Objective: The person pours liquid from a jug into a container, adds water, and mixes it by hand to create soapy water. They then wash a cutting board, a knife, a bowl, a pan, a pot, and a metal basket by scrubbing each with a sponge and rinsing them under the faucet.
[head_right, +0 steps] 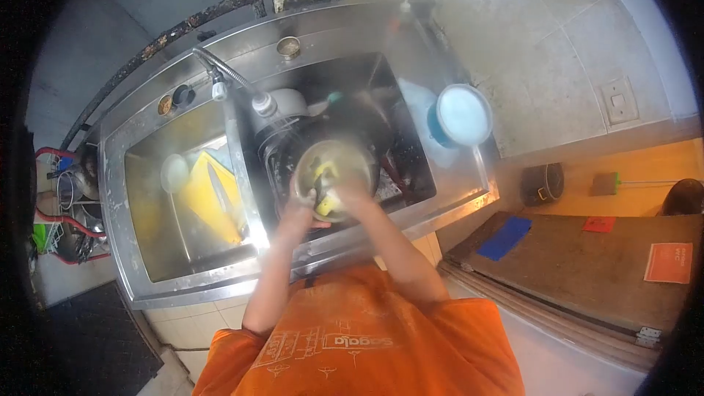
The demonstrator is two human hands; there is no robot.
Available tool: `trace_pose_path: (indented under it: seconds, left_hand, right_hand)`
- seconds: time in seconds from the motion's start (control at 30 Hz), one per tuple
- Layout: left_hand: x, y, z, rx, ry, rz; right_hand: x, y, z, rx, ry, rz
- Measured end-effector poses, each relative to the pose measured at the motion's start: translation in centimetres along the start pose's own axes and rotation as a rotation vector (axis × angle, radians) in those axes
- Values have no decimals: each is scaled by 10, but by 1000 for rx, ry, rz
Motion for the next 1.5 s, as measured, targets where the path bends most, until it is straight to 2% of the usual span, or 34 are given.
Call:
trace_pose_path:
  seconds: [0.07,0.13,0.2,0.23,0.3,0.33,0.4,0.47,0.53,0.57,0.6,0.63,0.67,0.7,0.73,0.77,0.8,0.87,0.9,0.93,1.0,1.03,1.1,1.13,1.17,1.2,1.27,1.33,1.37,1.4,1.47,1.5]
  left_hand:
    - [2,4,-5,-47,-27,-20]
    - [2,2,-7,-37,-44,-49]
    - [4,-3,-9,-6,-64,-10]
    - [4,-5,-9,-7,-64,-10]
    - [2,-8,-5,2,-38,-26]
    - [0,-14,-3,4,-37,-26]
    - [-5,-18,5,2,-11,-87]
    - [-1,-9,9,-4,5,-112]
    - [4,-2,4,-21,-5,-125]
    - [3,0,2,-30,12,-98]
    - [4,1,0,-38,30,-71]
    - [4,9,5,-166,73,-98]
    - [9,28,14,-336,187,-249]
    - [7,18,21,-214,130,-279]
    - [6,8,27,-96,75,-305]
    - [12,11,23,-19,17,-200]
    - [12,2,22,-21,21,-197]
    - [5,-20,7,-19,-37,-143]
    - [6,-18,2,28,-3,-73]
    - [6,-9,0,34,-5,-76]
    - [2,-5,7,35,-7,50]
    - [-7,-18,17,74,-41,155]
    - [-5,-17,26,-16,-35,87]
    - [-3,-23,27,-26,-32,97]
    - [-1,-27,27,-32,-39,103]
    - [-1,-20,26,3,-41,22]
    - [0,-9,25,43,-35,-69]
    - [2,16,22,-58,78,-206]
    - [-4,9,21,-233,127,-135]
    - [-8,-4,16,-290,142,-125]
    - [1,-2,9,-112,176,-141]
    - [3,-2,7,-115,169,-145]
  right_hand:
    - [13,-11,-12,-270,12,-77]
    - [26,-35,-16,-287,17,-134]
    - [35,-54,-12,-79,106,-203]
    - [38,-57,-12,-80,106,-203]
    - [45,-65,-17,-289,39,-185]
    - [52,-78,-19,-287,39,-185]
    - [67,-147,-19,431,146,350]
    - [70,-165,-20,309,220,404]
    - [75,-197,-48,789,287,480]
    - [64,-166,-54,920,293,537]
    - [58,-140,-68,789,128,397]
    - [52,-113,-74,800,-19,429]
    - [48,-91,-80,807,-176,456]
    - [53,-99,-76,809,-184,454]
    - [59,-99,-74,1043,-303,293]
    - [62,-92,-69,1272,-422,127]
    - [56,-84,-67,1268,-426,127]
    - [35,-86,-49,1425,-151,304]
    - [36,-110,-52,1311,-68,263]
    - [32,-103,-61,1318,-69,263]
    - [29,-90,-72,610,-1,199]
    - [32,-87,-75,604,1,201]
    - [52,-107,-100,723,-232,641]
    - [49,-111,-91,719,-223,634]
    - [43,-121,-87,993,-258,766]
    - [38,-126,-83,1272,-295,898]
    - [34,-124,-77,1379,-258,858]
    - [31,-97,-69,1699,-268,286]
    - [38,-83,-69,1531,-475,-91]
    - [36,-66,-70,1531,-472,-94]
    - [18,-11,-67,596,-367,-99]
    - [5,10,-68,266,-371,-204]
Point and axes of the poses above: each hand's wrist, its own x-axis away from the middle knuckle, its own z-axis out of the back of the hand, y = z × x, the point moved 8 cm from there along -x, towards the middle knuckle, and after that the axes turned 12 degrees about -x, right-handed, at the moved point
